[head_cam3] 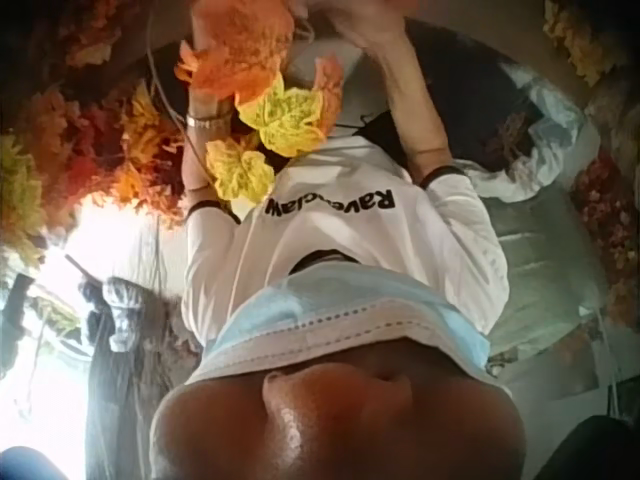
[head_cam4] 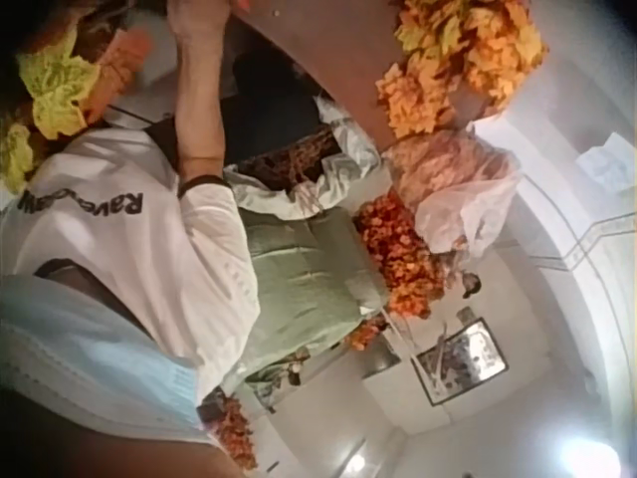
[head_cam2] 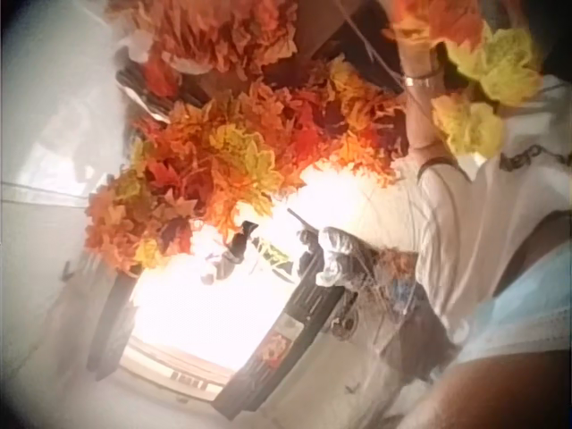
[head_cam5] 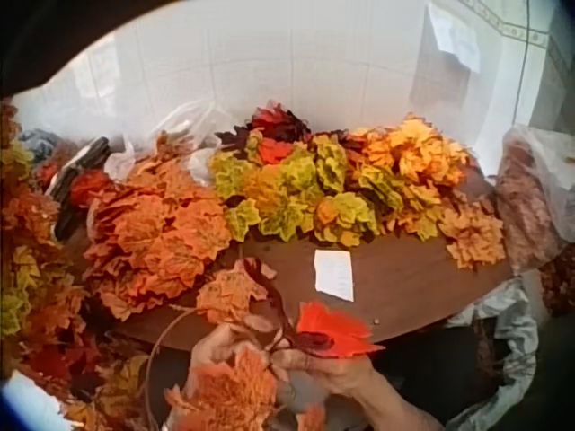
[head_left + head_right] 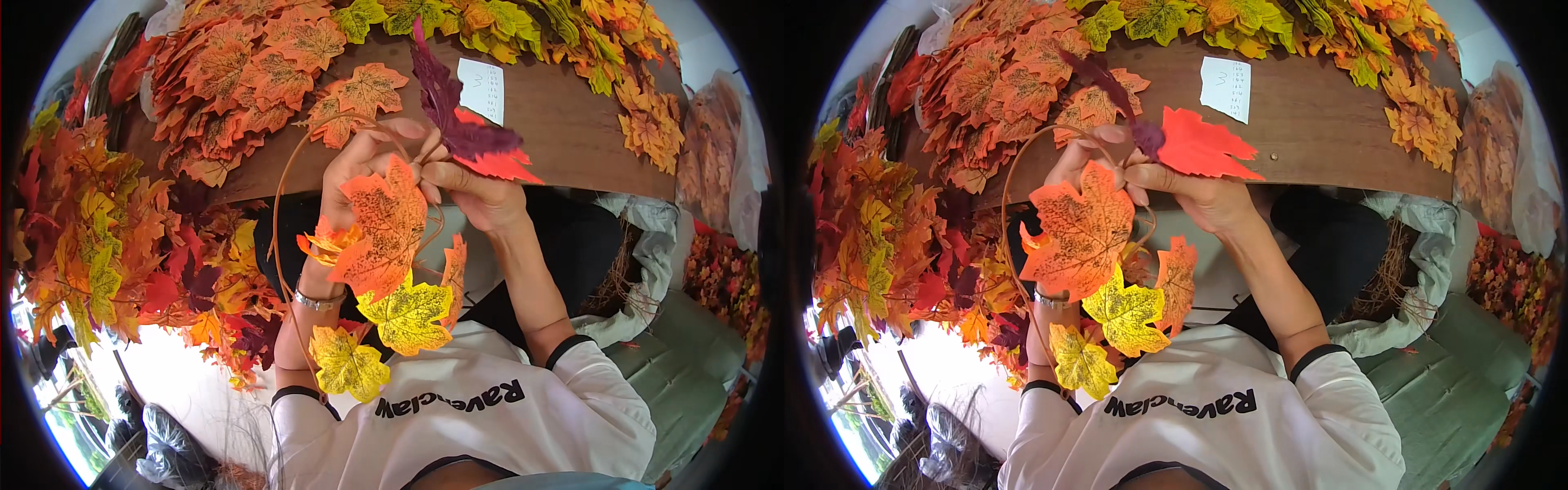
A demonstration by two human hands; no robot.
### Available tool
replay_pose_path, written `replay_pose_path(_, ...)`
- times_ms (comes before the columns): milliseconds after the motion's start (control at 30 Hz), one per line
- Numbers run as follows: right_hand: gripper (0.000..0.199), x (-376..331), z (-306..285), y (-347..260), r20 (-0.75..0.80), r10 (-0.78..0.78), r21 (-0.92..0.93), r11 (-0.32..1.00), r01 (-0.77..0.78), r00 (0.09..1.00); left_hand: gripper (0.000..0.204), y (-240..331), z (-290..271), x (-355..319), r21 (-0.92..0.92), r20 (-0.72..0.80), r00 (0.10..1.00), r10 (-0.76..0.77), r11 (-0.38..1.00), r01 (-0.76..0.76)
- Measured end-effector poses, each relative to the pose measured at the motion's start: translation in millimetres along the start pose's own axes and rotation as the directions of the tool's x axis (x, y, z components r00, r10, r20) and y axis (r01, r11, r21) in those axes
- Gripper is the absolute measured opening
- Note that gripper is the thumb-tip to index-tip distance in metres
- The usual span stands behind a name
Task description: Assembling artificial autumn leaf garlands by attaching individual leaves to a plastic vine.
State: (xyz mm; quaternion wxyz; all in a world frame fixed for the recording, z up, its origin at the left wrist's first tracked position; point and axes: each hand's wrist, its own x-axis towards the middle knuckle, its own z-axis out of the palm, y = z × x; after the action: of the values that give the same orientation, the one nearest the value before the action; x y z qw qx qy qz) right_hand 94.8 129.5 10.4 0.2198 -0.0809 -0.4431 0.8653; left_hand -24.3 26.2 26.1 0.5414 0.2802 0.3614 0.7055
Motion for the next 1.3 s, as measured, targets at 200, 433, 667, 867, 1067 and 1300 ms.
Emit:
replay_pose_path(200, 0.011, -2.6, -3.7, 8.7, -0.083, -0.028, 0.107, 0.994, 0.037, 0.996, 0.021, 12.1, -4.3, -0.8, 0.427, -0.154, 0.984, 0.092, 0.904, -0.018)
replay_pose_path(433, 0.014, -4.4, 3.2, 13.3, -0.067, 0.138, 0.321, 0.941, -0.110, 0.988, 0.020, 15.5, -0.2, -1.8, 0.241, -0.047, 0.981, 0.189, 0.955, -0.173)
replay_pose_path(667, 0.024, -4.4, -1.1, 8.3, 0.122, 0.255, 0.320, 0.905, -0.281, 0.959, 0.022, 19.7, -9.8, -7.8, 0.426, 0.205, 0.954, 0.220, 0.857, -0.289)
replay_pose_path(867, 0.023, -9.6, 8.2, 1.8, 0.139, 0.310, 0.358, 0.870, -0.340, 0.941, 0.019, 21.4, -8.3, -8.6, 0.599, 0.162, 0.966, 0.201, 0.758, -0.258)
replay_pose_path(1067, 0.012, -14.2, 12.2, 5.5, -0.119, 0.364, 0.368, 0.880, -0.300, 0.924, 0.023, 18.3, -4.8, -13.3, 0.748, 0.197, 0.955, 0.224, 0.595, -0.294)
replay_pose_path(1300, 0.019, -11.0, 9.2, 9.0, 0.098, 0.274, 0.420, 0.860, -0.290, 0.957, 0.019, 18.1, 1.6, -18.3, 0.792, 0.187, 0.944, 0.273, 0.527, -0.309)
